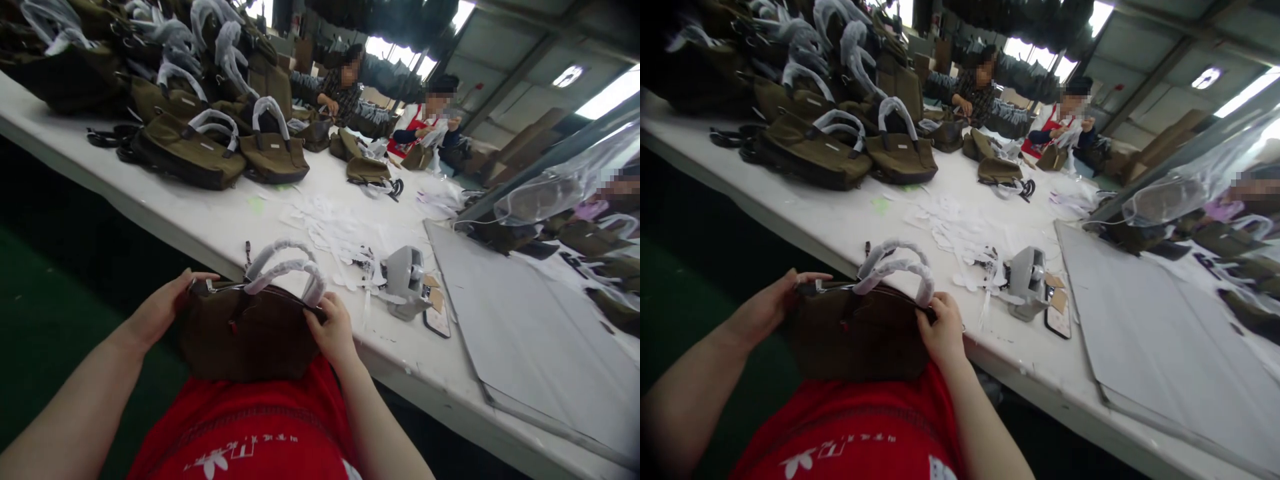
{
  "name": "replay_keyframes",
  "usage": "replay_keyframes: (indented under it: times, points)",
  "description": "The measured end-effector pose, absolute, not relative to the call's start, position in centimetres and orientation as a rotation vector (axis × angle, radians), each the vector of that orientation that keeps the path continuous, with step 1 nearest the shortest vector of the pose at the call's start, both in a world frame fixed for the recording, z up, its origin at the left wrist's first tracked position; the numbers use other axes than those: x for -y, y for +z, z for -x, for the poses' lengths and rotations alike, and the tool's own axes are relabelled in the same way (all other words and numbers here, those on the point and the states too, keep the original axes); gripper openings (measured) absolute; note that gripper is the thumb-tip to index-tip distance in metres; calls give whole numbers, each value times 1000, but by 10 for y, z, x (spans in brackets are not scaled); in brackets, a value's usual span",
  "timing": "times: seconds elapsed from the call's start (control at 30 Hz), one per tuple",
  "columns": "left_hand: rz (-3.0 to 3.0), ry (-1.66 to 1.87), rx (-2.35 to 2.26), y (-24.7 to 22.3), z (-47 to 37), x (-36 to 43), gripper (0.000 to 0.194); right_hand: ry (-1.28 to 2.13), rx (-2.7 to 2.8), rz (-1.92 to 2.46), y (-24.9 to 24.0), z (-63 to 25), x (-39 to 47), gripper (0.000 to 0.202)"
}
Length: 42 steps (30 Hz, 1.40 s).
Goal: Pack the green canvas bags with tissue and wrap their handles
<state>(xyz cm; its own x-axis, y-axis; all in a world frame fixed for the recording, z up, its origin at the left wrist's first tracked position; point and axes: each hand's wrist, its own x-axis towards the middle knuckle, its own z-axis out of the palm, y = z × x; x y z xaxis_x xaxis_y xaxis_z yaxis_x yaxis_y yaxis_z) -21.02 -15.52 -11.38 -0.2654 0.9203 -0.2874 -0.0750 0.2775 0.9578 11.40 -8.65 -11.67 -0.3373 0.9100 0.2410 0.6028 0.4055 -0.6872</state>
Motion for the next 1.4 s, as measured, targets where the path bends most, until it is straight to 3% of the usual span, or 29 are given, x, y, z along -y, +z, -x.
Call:
replay_keyframes:
  times: [0.17,0.27,0.33,0.5,0.63,0.87,1.0,1.07,1.17,1.27,1.4]
  points:
    - [-1862,1495,-2369,-96,177,146,23,708,2063,1299,-119,-114,89,5]
    - [-2436,1168,-2207,-109,148,147,9,713,2034,1326,-121,-111,88,6]
    - [-2530,974,-2175,-126,136,144,12,724,2021,1328,-122,-110,87,7]
    - [-2580,802,-2200,-168,134,126,18,756,2019,1309,-122,-109,88,8]
    - [-2426,848,-2110,-175,136,120,18,802,2000,1290,-123,-109,87,7]
    - [-1008,1265,-1533,-144,167,152,23,827,1974,1256,-131,-112,84,8]
    - [-439,1445,-1227,-132,218,178,11,834,1963,1254,-133,-111,81,8]
    - [-422,1362,-1433,-133,247,189,5,831,1958,1242,-134,-111,82,8]
    - [-508,1137,-2038,-143,286,202,24,801,1950,1212,-133,-110,84,5]
    - [-855,960,-2550,-153,308,202,20,775,1960,1156,-131,-110,89,5]
    - [-1373,907,-2642,-136,291,173,35,772,2033,1083,-120,-110,100,8]
